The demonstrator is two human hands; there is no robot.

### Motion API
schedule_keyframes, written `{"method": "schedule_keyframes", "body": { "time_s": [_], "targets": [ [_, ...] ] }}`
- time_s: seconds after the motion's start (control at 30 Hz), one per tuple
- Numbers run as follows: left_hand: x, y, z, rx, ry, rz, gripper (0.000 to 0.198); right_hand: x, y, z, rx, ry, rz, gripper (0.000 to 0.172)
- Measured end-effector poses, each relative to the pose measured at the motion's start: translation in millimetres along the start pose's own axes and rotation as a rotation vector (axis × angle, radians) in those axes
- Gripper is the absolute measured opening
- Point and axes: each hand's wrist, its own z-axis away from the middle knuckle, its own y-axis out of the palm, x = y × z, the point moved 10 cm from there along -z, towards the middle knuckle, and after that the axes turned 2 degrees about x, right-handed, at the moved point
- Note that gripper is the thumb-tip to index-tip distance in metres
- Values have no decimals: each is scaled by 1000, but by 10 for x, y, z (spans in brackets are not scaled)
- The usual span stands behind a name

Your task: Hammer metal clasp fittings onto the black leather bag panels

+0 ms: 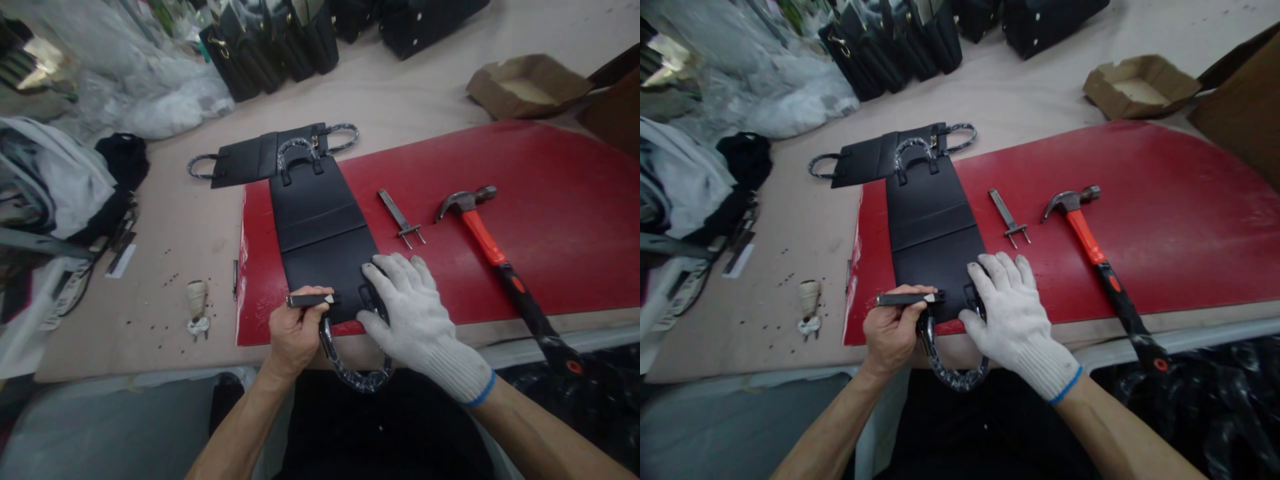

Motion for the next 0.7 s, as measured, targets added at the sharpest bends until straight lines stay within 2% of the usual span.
{"method": "schedule_keyframes", "body": {
  "time_s": [0.2, 0.47, 0.7],
  "targets": [
    [-182, 118, -48, 49, 111, -16, 9, 0, -14, -13, -12, -11, -10, 64],
    [-199, 115, -34, 27, 138, -69, 8, -7, -14, -5, -19, -10, -19, 66],
    [-270, 190, -35, 46, 185, -160, 10, -10, -25, -2, -28, -3, -32, 65]
  ]
}}
